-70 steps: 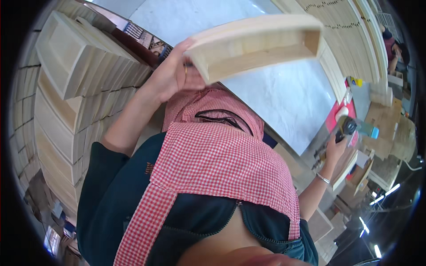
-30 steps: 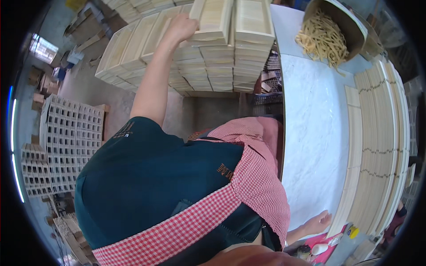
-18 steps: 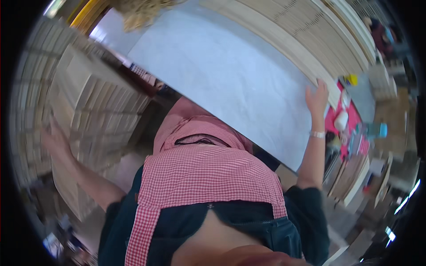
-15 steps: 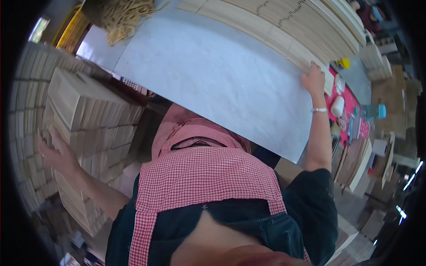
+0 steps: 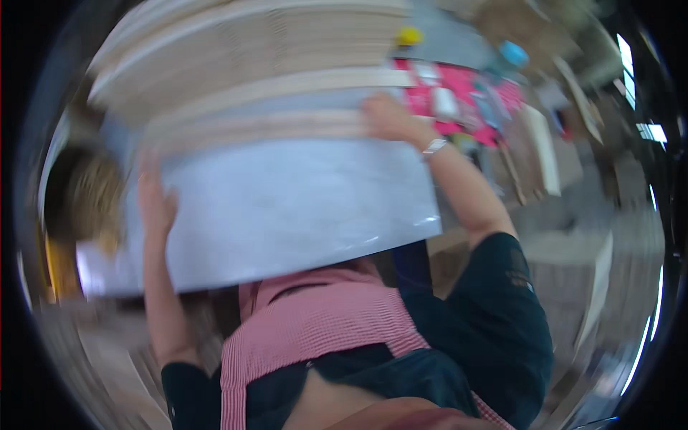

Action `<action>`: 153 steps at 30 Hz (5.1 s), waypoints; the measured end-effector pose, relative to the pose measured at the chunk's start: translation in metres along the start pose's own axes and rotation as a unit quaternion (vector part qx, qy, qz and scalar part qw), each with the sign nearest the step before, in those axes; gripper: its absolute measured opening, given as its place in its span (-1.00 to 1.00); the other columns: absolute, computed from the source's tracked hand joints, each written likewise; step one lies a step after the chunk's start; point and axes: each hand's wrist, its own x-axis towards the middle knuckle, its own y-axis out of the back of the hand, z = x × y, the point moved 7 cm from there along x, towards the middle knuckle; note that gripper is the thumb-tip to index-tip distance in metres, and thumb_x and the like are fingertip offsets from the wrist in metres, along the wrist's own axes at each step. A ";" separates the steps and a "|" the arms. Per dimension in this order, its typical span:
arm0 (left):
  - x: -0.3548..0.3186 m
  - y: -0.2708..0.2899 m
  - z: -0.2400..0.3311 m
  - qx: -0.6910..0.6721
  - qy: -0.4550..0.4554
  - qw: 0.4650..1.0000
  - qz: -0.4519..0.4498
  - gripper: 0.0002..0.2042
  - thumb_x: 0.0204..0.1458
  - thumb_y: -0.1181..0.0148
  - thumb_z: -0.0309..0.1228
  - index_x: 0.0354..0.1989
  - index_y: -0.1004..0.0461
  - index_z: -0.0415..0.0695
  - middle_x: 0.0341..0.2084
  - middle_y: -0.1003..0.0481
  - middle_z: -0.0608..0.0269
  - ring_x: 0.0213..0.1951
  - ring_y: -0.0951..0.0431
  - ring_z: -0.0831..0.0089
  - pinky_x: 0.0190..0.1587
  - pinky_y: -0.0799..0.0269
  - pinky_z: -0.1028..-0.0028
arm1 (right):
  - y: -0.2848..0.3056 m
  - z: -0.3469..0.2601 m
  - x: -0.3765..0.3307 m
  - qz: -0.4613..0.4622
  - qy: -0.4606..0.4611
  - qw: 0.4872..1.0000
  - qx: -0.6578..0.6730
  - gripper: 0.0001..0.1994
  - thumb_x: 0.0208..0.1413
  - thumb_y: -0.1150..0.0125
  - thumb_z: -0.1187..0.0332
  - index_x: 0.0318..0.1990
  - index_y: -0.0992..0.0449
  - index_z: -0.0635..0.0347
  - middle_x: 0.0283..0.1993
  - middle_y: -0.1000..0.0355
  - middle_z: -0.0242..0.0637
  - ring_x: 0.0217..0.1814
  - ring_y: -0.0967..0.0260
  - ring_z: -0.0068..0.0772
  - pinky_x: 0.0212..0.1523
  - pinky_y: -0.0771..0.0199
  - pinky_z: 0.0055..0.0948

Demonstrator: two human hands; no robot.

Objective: Assemble wooden frames using a pneumatic nail gun and wood glue.

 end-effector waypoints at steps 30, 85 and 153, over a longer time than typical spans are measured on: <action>0.000 -0.024 0.035 -0.038 0.066 0.943 -0.324 -0.70 0.02 -0.05 -0.38 -0.12 -0.58 -0.20 -0.22 -0.63 -0.02 -0.20 -0.58 -0.02 -0.12 -0.45 0.11 | 0.032 -0.095 -0.120 0.069 -0.182 0.975 0.108 -0.54 0.10 -0.09 0.36 0.20 -0.30 0.08 -0.32 -0.58 0.01 -0.27 -0.54 0.20 -0.27 -0.49 0.03; -0.012 -0.049 0.085 -0.419 0.126 0.867 -0.238 -0.22 0.00 -0.29 -0.17 0.39 -0.15 -0.23 0.24 -0.34 -0.17 0.14 -0.44 -0.02 0.24 -0.36 0.26 | 0.005 -0.104 -0.051 0.075 -0.414 0.825 0.378 -0.71 0.17 -0.01 0.44 -0.13 -0.58 0.49 -0.40 -0.58 -0.09 -0.61 -0.56 -0.34 -0.57 -0.56 -0.56; -0.042 -0.033 0.072 -0.478 0.179 0.829 -0.227 0.09 -0.30 -0.58 -0.46 0.52 -0.06 -0.02 0.25 -0.40 0.13 0.05 -0.48 0.22 0.19 -0.45 0.29 | -0.011 -0.062 -0.006 -0.004 0.000 0.858 0.513 0.06 -0.32 -0.59 0.59 0.46 -0.12 0.24 0.18 -0.44 -0.09 0.01 -0.47 -0.26 0.01 -0.54 -0.41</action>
